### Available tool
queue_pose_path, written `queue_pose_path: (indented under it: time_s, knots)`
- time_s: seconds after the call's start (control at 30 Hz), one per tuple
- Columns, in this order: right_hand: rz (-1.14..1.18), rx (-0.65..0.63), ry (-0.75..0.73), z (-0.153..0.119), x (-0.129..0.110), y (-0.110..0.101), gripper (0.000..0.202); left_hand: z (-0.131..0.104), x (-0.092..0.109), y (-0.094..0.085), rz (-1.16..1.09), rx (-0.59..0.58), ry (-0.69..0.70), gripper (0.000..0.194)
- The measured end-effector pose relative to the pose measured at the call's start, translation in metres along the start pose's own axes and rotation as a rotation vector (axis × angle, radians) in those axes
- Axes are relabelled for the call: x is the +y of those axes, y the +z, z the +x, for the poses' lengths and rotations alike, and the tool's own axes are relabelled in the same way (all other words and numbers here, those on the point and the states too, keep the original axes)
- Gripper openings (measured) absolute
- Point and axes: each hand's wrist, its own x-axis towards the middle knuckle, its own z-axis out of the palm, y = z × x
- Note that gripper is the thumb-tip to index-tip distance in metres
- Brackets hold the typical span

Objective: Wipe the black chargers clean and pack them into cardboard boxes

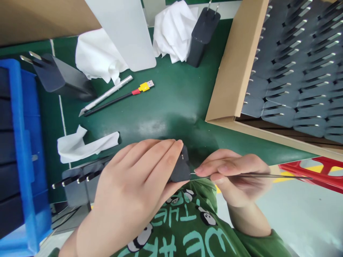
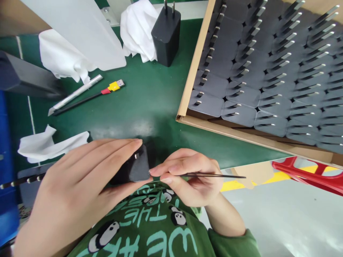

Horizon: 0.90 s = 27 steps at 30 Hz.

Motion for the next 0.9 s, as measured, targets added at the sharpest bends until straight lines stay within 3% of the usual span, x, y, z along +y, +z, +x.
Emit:
queue_pose_path:
  time_s: [0.77,0.9]
  knots:
    - [-0.090,0.007,-0.026,-0.0011,0.0003,0.0006,0.037,0.0015,-0.0001,0.0009,0.001,-0.012,0.010,0.041]
    - [-0.056,0.038,-0.017,0.0002,0.0001,0.0008,0.027,-0.0022,0.0036,-0.0026,0.045,0.004,0.004,0.049]
